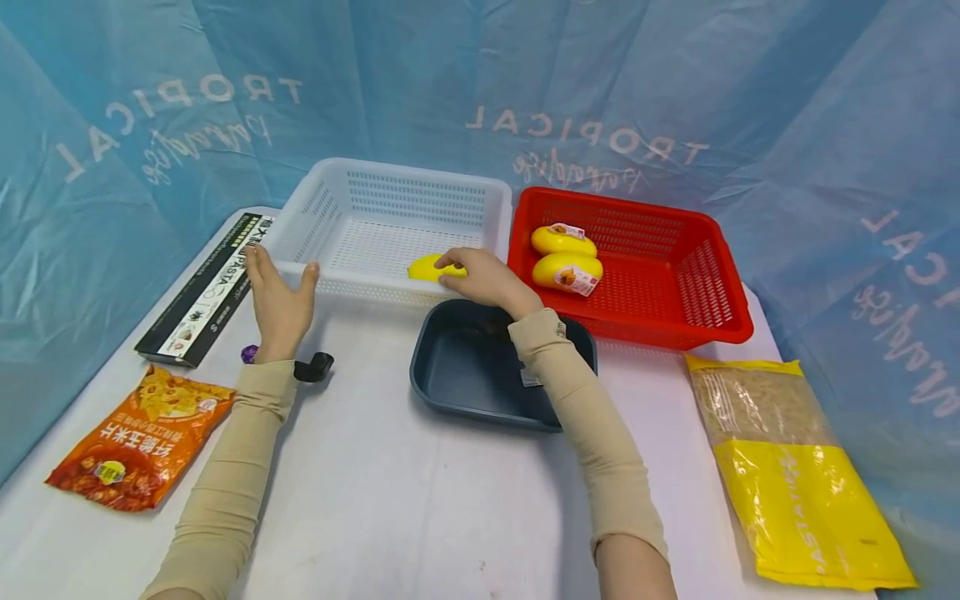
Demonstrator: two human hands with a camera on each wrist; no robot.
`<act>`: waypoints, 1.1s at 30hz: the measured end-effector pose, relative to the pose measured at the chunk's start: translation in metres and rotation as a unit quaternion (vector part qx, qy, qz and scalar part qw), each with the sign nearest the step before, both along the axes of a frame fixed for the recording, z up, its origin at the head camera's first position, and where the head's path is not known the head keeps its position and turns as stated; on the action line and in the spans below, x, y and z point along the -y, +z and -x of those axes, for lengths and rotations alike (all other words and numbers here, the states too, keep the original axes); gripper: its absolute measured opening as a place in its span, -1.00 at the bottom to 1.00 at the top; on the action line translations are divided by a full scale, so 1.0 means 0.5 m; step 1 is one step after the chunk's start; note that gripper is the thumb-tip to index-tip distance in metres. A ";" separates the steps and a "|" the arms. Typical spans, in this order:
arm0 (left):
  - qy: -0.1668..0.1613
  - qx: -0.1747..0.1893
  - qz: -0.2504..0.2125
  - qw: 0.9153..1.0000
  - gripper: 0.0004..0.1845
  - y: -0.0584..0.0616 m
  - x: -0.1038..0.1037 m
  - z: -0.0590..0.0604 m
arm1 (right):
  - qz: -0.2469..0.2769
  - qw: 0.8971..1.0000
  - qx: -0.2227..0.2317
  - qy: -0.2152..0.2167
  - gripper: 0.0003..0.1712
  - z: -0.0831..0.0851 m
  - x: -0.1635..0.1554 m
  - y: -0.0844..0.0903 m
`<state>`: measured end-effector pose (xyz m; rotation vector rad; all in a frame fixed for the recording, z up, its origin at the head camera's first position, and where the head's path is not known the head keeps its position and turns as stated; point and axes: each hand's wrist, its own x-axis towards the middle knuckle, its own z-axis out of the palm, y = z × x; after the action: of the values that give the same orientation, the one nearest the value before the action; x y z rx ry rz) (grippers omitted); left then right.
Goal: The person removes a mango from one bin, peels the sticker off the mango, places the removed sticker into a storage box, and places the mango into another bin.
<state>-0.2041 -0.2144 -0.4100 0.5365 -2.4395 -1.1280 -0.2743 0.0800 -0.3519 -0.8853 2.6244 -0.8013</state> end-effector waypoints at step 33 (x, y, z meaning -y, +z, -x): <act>-0.169 -0.164 0.124 0.964 -0.69 0.059 -0.110 -0.050 | 0.146 0.986 -0.048 -0.067 -0.38 -0.200 -0.170 0.028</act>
<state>-0.1793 -0.1594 -0.3807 -0.1433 -2.3748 -0.9215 -0.1742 0.1650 -0.3378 -0.8419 2.7186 -1.2312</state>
